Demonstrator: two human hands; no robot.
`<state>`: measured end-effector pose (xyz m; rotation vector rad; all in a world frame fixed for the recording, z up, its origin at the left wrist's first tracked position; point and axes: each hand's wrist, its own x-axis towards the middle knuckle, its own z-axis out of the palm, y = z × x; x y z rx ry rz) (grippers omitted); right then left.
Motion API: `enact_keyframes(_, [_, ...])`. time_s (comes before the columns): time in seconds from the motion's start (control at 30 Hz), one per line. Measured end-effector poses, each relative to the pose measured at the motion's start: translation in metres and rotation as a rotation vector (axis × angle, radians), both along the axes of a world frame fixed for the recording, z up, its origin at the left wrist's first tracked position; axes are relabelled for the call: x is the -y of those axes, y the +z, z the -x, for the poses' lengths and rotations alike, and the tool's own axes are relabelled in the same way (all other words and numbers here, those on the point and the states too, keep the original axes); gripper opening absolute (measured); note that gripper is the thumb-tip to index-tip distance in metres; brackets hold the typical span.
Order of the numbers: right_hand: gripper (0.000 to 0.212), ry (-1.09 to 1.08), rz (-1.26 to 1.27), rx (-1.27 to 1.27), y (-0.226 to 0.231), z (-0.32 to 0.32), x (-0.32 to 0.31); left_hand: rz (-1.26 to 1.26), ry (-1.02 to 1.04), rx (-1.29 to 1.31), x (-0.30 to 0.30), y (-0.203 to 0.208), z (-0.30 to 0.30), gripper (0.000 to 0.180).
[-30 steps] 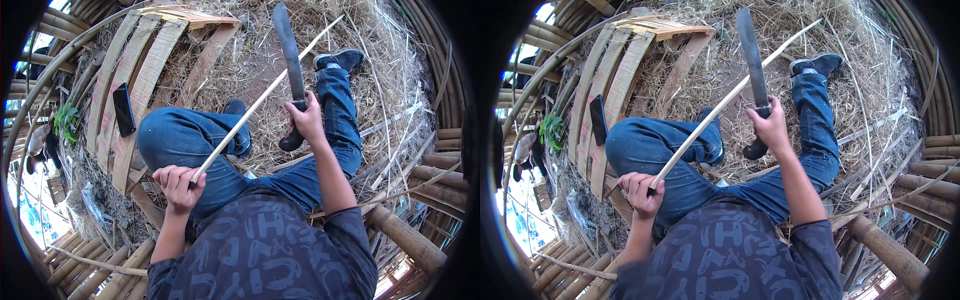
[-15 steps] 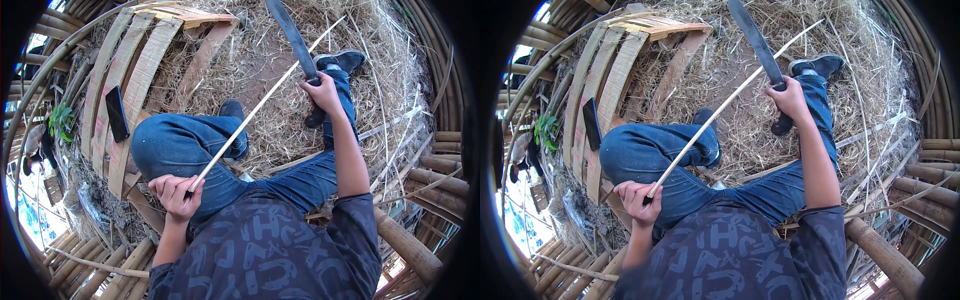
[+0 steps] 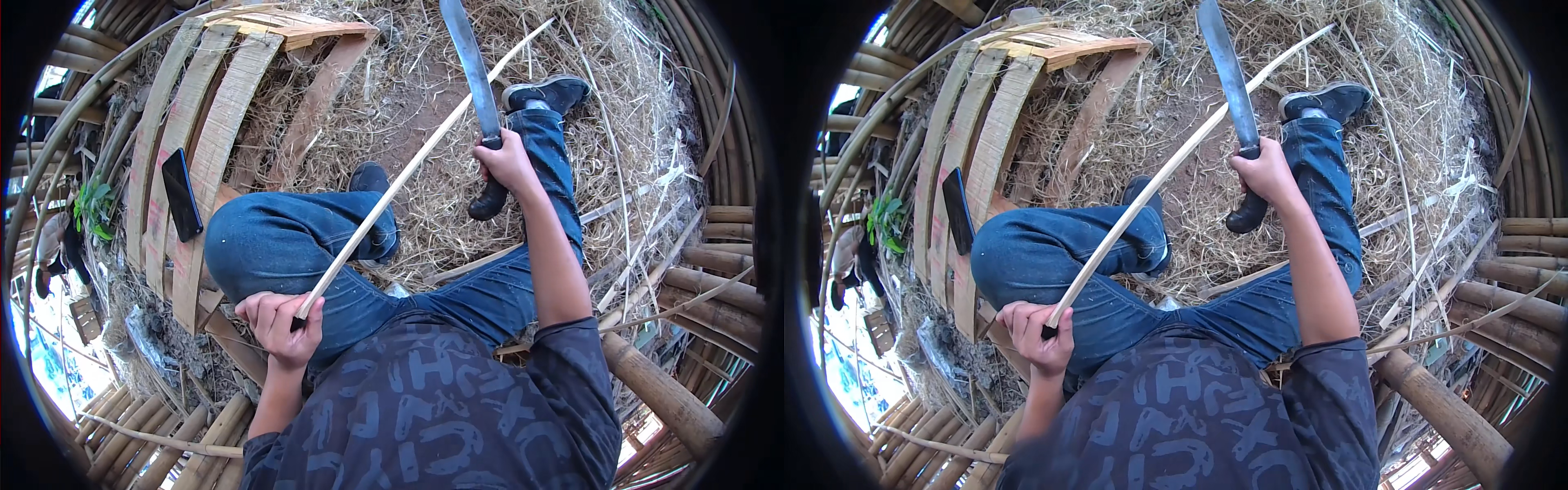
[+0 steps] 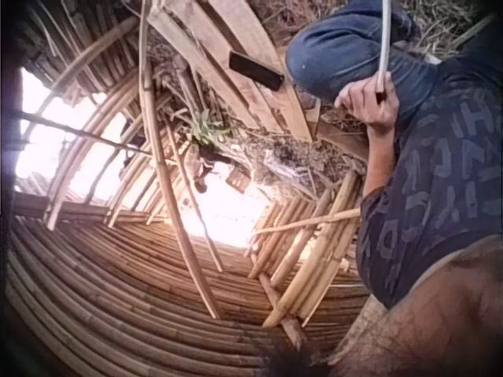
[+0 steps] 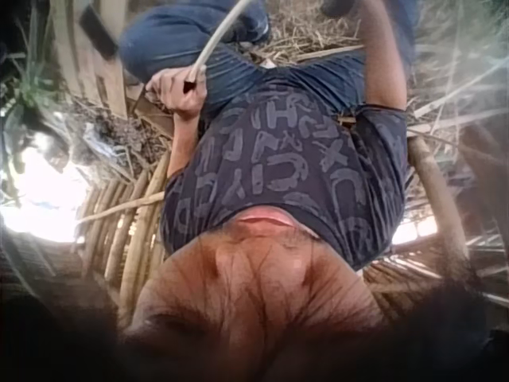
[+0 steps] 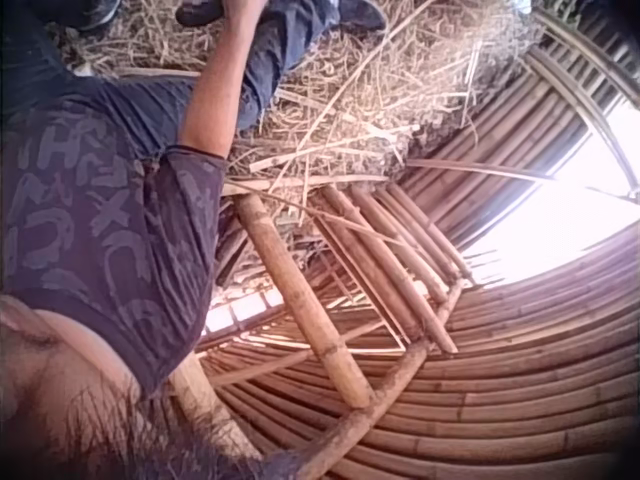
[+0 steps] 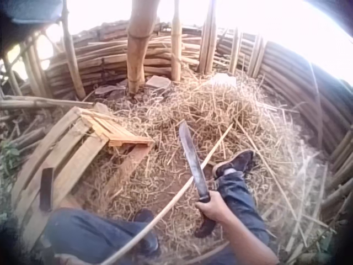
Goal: The person shaves a thin bamboo stick using a large blade while sitting on a ground covered in straw.
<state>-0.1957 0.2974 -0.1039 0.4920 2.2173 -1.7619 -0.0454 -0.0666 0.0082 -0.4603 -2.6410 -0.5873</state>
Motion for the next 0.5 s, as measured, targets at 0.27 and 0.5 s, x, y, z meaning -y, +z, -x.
enact_keyframes(0.27, [0.008, 0.002, 0.072, 0.035, 0.0, -0.012, -0.003, -0.003, 0.014, 0.004, -0.001, 0.001, 0.001, 0.014])
enact_keyframes(0.5, [0.014, -0.015, 0.014, 0.07, -0.004, -0.005, -0.023, 0.033, 0.027, -0.013, -0.003, 0.0, 0.001, 0.013])
